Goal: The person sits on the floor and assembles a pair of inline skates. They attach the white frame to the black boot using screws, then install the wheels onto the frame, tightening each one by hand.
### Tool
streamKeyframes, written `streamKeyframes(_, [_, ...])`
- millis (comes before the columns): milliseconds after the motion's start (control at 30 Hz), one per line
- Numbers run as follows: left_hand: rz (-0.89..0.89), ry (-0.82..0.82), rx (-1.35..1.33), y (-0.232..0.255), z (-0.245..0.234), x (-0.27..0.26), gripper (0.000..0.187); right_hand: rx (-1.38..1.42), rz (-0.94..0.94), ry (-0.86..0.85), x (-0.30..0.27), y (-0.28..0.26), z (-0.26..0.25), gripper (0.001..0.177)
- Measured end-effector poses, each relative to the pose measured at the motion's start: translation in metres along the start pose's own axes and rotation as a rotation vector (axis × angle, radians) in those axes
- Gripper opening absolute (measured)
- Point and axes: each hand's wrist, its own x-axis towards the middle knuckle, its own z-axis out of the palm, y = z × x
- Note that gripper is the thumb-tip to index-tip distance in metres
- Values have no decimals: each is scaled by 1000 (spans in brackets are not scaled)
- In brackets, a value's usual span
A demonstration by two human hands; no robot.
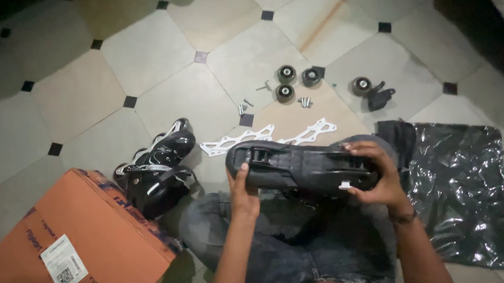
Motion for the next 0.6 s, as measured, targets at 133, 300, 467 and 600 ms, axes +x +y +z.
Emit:
streamKeyframes(133, [16, 91, -1, -8, -17, 12, 71, -37, 209, -101, -19, 14, 9, 83])
streamKeyframes(300, [185, 28, -15, -18, -28, -3, 68, -113, 256, -408, -4, 13, -4, 86])
streamKeyframes(467, [234, 124, 119, -24, -24, -39, 54, -392, 379, -558, 23, -26, 8, 101])
streamKeyframes(600, [396, 183, 171, -14, 1, -45, 52, -652, 133, -562, 26, -44, 59, 120])
